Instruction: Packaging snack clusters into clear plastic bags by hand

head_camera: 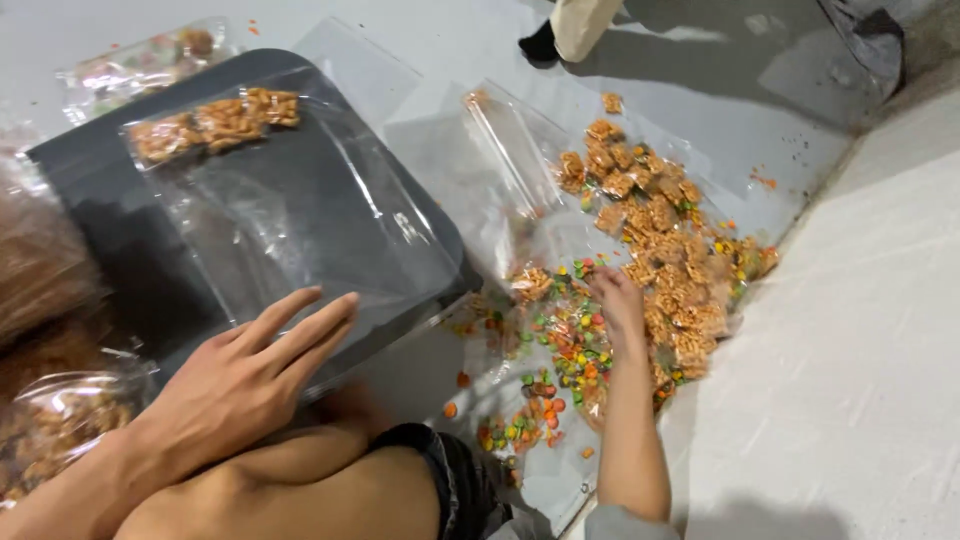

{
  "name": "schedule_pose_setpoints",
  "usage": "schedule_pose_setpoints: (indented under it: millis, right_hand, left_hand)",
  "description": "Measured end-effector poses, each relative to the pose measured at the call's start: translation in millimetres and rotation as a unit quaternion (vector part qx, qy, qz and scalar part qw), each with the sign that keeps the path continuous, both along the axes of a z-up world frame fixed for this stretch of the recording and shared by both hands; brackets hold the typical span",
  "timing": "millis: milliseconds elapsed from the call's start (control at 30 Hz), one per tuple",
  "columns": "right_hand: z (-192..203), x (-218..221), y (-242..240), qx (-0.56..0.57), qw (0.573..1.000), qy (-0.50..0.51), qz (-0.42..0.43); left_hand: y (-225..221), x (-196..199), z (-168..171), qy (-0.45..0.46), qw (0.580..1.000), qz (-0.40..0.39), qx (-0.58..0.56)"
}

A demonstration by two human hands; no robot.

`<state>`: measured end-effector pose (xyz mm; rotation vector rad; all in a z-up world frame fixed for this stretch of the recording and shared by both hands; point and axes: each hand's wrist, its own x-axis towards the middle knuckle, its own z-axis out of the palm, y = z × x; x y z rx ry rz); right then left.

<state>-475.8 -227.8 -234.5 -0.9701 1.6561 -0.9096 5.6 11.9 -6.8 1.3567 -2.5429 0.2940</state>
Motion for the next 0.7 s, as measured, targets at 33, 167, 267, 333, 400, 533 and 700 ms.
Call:
schedule_pose_setpoints:
  millis: [33,167,267,333,400,533,700]
  right_hand:
    - [-22,-13,-19,0.001,1.000,0.001,-0.004]
    - [-41,-20,-76,-0.018,0.996,-0.039,-0.084]
    - [-84,-40,-133,-0.015,0.972,-0.114,-0.205]
    - [-112,-43,-175,-0.031,0.942,-0.202,-0.268]
    - [-116,-37,-184,0.055,0.972,0.016,-0.226]
    - [-67,-6,-164,0.152,0.948,0.265,-0.091]
    - [-176,-58,-210,0.004,0.928,0.357,-0.105]
  left_hand:
    - [0,0,-4,0.001,1.000,-0.004,0.001]
    - [-6,0,-9,-0.028,0.999,0.029,0.022]
    - [-15,-3,-7,-0.022,0.998,0.050,0.033]
    - [-19,-4,-4,-0.005,0.997,0.065,0.031]
    - [-23,-5,0,0.022,0.998,0.050,0.021]
    - [-25,-2,-18,0.026,0.995,0.073,0.059]
    - [-28,1,-22,0.050,0.996,0.023,0.069]
